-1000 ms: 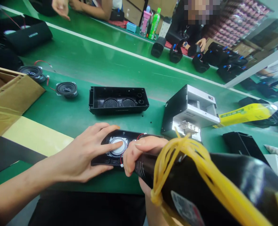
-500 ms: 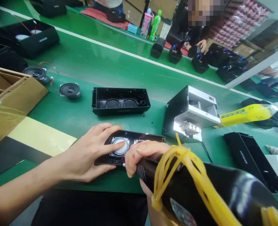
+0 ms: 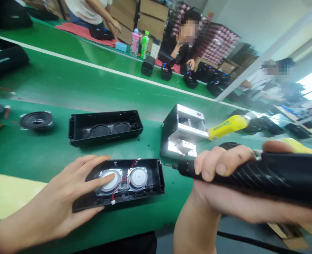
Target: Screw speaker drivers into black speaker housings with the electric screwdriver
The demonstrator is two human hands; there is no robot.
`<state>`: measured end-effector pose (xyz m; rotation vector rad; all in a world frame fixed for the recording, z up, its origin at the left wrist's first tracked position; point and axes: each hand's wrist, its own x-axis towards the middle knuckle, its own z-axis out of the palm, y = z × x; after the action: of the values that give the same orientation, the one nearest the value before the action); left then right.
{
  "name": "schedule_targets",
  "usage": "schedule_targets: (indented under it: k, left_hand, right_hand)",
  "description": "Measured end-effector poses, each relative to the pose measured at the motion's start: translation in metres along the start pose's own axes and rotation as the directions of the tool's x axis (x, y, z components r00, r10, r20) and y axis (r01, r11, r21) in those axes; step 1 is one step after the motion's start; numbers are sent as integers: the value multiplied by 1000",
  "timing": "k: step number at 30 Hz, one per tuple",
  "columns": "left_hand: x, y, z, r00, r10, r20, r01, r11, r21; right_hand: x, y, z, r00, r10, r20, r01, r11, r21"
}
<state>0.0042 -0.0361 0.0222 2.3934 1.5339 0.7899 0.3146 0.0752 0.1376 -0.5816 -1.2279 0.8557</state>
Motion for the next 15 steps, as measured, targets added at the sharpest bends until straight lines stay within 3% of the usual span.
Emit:
schedule_targets:
  k: [2,4,5,9,15]
  left_hand:
    - [-2,-2,4,1000,-22,-17,22,1000,1]
    - [-4,-4,8,999,-20,-36,20,1000,-3]
    - [-5,-5,10,999,-9,-45,9,1000,-4]
    - [-6,-9,14,996,31,-85,-30,999,14]
    - [-6,-11,14,994,41,-103,-39,999,28]
  right_hand:
    - [22,6,-9,982,-175,-66,170,983,-74]
    - [41,20,-16,936,-329,-126,321,944,-83]
    - [49,27,-18,925,-356,-135,347,934,-86]
    - [63,48,-21,914,-363,-184,345,931,-121]
    - [60,57,-21,929,-322,-184,291,940,-176]
